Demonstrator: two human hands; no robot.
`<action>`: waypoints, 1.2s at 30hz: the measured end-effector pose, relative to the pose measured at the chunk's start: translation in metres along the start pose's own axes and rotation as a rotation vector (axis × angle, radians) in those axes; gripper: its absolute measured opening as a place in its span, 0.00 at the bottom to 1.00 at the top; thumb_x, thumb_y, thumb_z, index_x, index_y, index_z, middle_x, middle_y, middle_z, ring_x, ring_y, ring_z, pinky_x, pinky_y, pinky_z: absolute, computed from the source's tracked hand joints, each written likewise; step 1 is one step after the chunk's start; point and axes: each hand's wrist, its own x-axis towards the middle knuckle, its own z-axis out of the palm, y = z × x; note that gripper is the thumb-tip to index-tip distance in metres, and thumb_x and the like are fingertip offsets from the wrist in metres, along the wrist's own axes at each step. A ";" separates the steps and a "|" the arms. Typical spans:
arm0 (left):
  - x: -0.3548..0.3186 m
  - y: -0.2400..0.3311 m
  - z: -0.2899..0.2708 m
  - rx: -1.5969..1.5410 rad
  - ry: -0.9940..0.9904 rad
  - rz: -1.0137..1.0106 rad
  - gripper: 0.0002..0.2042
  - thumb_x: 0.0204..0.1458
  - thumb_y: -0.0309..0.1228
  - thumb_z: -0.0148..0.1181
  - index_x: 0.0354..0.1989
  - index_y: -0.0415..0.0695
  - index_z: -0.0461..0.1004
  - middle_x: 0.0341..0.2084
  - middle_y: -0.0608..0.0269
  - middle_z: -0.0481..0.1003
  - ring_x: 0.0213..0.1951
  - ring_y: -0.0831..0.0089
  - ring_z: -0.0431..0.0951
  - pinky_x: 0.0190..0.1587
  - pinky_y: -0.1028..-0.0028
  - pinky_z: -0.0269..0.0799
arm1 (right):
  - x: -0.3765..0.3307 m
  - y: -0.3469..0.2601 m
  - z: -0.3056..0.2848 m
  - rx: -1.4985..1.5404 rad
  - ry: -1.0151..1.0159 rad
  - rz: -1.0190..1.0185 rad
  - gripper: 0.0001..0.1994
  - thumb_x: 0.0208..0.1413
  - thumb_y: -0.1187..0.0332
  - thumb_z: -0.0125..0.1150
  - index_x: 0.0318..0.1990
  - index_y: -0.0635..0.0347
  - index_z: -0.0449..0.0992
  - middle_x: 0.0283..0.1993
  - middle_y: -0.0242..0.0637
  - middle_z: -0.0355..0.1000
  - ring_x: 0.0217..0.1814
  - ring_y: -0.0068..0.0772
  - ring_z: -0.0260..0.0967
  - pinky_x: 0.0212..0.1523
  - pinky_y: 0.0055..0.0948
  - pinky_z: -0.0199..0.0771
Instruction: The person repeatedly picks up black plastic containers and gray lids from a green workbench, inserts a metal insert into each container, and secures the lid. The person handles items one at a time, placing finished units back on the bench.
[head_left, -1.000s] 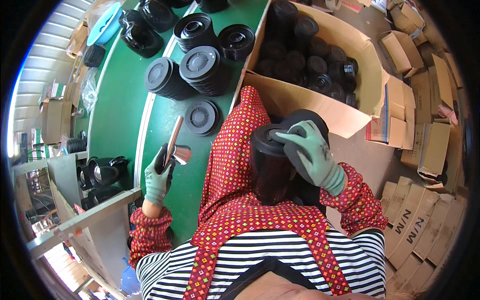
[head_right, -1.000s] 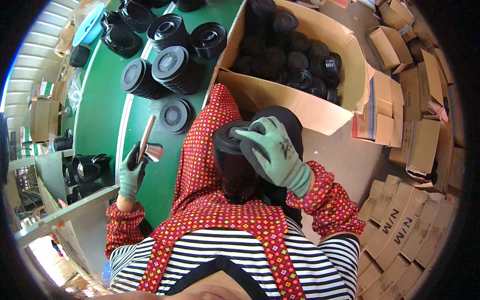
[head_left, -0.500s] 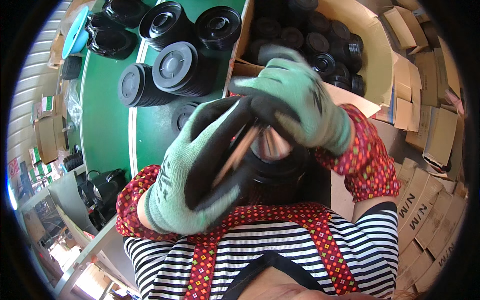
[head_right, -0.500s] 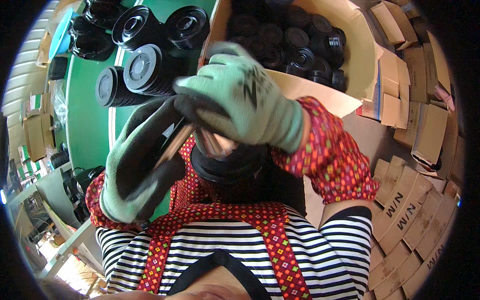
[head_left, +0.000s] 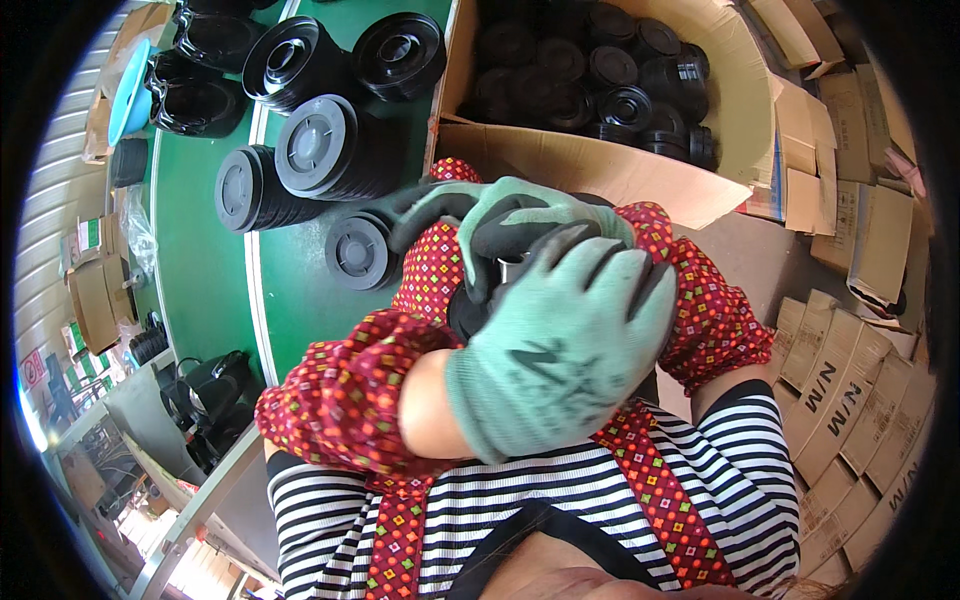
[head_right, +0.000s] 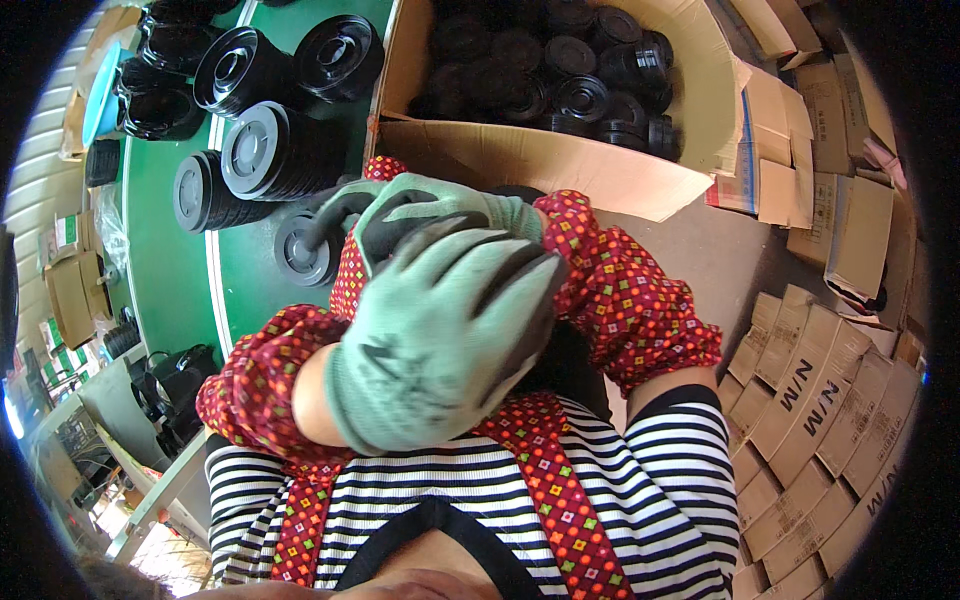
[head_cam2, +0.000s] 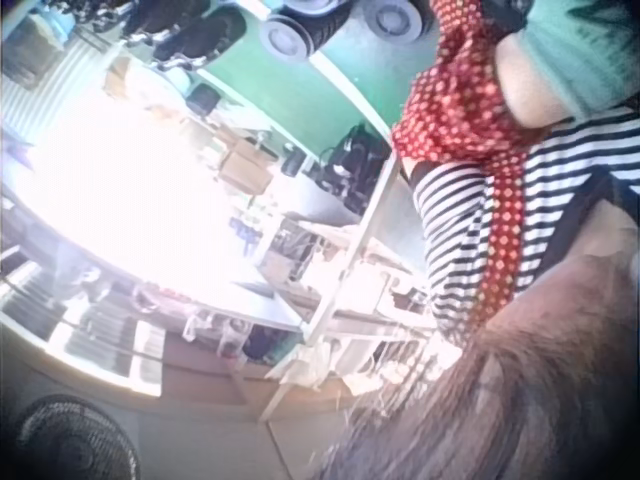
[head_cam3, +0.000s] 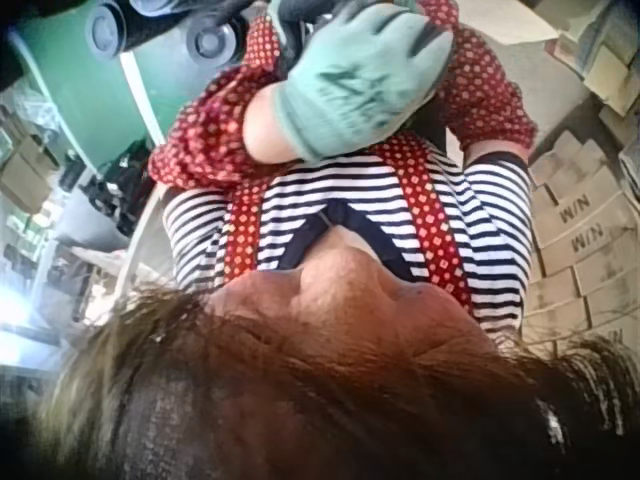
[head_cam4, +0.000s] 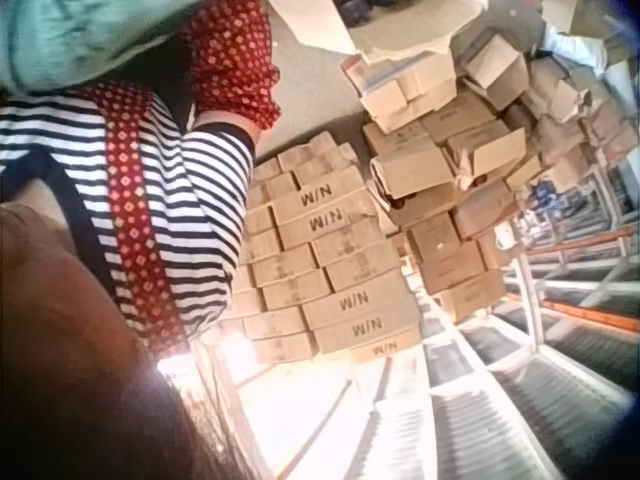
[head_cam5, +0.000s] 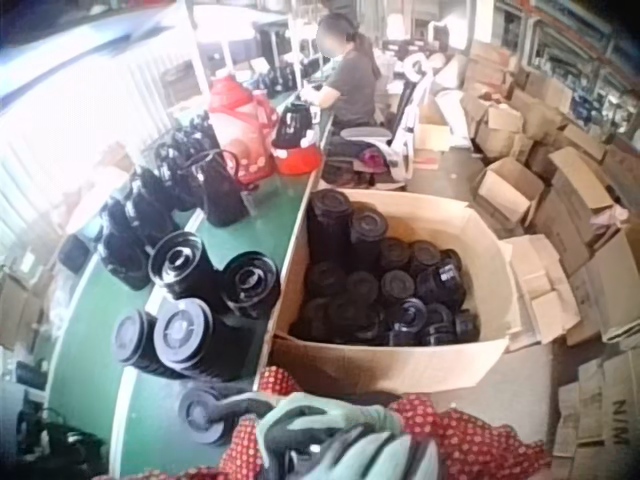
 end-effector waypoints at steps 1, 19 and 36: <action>0.006 0.003 0.010 0.088 -0.028 0.015 0.25 0.51 0.36 0.67 0.56 0.36 0.79 0.49 0.49 0.79 0.52 0.52 0.80 0.61 0.55 0.75 | -0.004 -0.003 0.004 -0.037 0.013 -0.012 0.15 0.68 0.63 0.58 0.53 0.65 0.80 0.55 0.48 0.76 0.60 0.50 0.72 0.65 0.51 0.69; -0.063 -0.090 -0.009 -1.496 0.206 0.026 0.38 0.74 0.58 0.37 0.19 0.45 0.80 0.12 0.66 0.74 0.20 0.66 0.79 0.40 0.58 0.75 | -0.016 -0.105 -0.008 -0.778 -0.081 0.409 0.31 0.49 0.49 0.74 0.58 0.53 0.76 0.45 0.42 0.72 0.49 0.50 0.72 0.55 0.48 0.69; -0.021 -0.122 -0.030 -0.072 -0.518 -0.172 0.33 0.51 0.38 0.69 0.67 0.41 0.70 0.38 0.48 0.82 0.38 0.47 0.84 0.42 0.58 0.78 | 0.015 -0.147 0.026 -1.024 -0.106 0.799 0.35 0.51 0.55 0.72 0.68 0.56 0.74 0.43 0.41 0.71 0.44 0.48 0.72 0.45 0.46 0.72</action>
